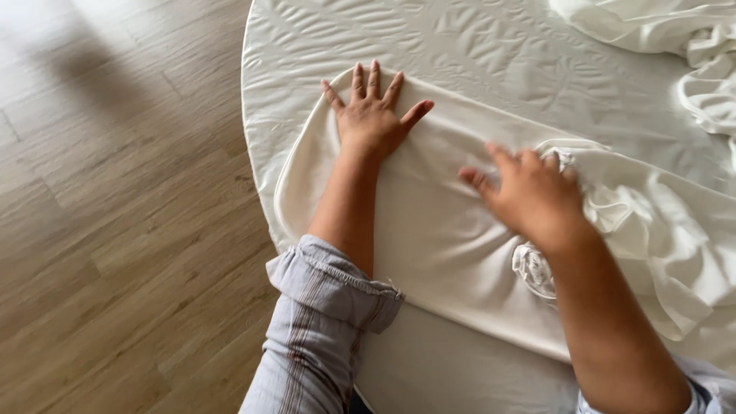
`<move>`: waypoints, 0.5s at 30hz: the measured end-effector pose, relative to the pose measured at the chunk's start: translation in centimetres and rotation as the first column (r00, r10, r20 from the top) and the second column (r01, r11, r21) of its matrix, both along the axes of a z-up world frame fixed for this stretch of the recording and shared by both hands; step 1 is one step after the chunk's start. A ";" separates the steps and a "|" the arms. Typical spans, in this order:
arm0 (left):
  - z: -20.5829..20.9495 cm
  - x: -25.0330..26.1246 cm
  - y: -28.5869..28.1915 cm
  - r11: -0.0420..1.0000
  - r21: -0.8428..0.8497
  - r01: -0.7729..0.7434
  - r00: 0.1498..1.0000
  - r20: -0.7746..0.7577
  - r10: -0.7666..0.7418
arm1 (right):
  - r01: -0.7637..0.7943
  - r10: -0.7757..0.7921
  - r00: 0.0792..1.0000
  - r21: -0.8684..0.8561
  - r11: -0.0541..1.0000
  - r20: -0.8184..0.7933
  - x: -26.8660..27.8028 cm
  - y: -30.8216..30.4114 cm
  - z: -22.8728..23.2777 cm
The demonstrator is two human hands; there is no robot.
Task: The person folds a white cloth on a round table, smoothing it out and rolling it into a compact bundle. They then pick up another white cloth, unfold it, and begin folding it in a similar manner.
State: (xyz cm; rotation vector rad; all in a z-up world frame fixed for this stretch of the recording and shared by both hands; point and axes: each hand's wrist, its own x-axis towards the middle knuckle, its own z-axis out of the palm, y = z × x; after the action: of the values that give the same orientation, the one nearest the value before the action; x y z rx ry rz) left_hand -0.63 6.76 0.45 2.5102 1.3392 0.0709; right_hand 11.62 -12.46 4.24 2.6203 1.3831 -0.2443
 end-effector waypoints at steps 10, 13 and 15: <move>-0.4 0.1 0.5 1.000 0.013 0.003 1.000 -0.006 -0.003 | 0.030 0.014 0.979 0.209 0.977 -0.205 1.9 6.2 -5.9; -0.9 0.5 0.7 0.995 0.090 -0.036 0.987 0.158 0.021 | 0.024 0.009 0.985 0.185 0.982 -0.174 1.5 6.1 -5.1; -0.3 0.0 0.3 0.943 0.326 -0.068 0.954 0.299 -0.034 | 0.033 0.000 0.976 0.147 0.989 -0.220 0.6 5.6 -3.8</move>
State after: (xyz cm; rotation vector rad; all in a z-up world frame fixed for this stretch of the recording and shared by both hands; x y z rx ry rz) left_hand -0.65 7.05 0.18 2.6123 1.3091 0.7127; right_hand 12.19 -6.84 0.39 2.7994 1.5008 -0.4623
